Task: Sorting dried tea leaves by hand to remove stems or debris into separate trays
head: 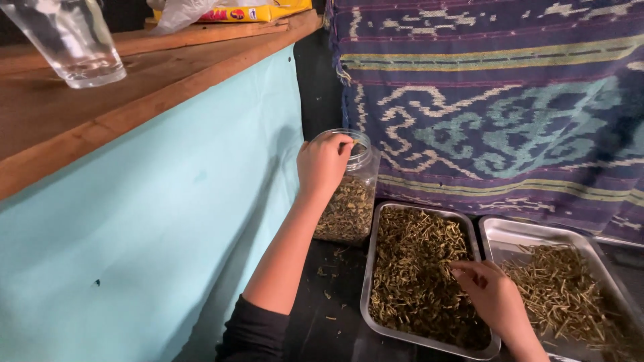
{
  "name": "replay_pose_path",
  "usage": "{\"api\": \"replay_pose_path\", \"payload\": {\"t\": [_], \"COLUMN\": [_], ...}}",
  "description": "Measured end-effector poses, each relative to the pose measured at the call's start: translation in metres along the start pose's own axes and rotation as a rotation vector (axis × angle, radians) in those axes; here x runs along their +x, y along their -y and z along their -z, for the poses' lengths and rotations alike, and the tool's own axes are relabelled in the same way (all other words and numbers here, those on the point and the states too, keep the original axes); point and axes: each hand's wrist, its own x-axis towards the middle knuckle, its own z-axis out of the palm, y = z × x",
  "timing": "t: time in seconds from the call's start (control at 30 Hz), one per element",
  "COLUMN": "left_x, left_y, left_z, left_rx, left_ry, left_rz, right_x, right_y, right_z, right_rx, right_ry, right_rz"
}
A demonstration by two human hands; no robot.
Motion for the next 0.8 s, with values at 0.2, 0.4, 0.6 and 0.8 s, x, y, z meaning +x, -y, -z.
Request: {"api": "replay_pose_path", "payload": {"t": [0.2,0.4,0.6,0.8], "left_x": [0.003,-0.056,-0.135,-0.165], "left_y": [0.008,-0.064,-0.09,-0.093], "left_z": [-0.017,0.022,-0.01,-0.032], "left_rx": [-0.013,-0.421,-0.471,-0.494], "left_ry": [0.051,0.003,0.625,0.749], "left_rz": [0.058,-0.164,-0.193,-0.195], "right_x": [-0.001,-0.004,0.003,0.003], "right_y": [0.002,0.009,-0.012,-0.02], "right_z": [0.002,0.007,-0.002,-0.008], "right_rx": [0.041,0.002,-0.236,-0.507], "right_ry": [0.007,-0.029,-0.021,0.041], "right_rz": [-0.013,-0.007,0.036,0.011]}}
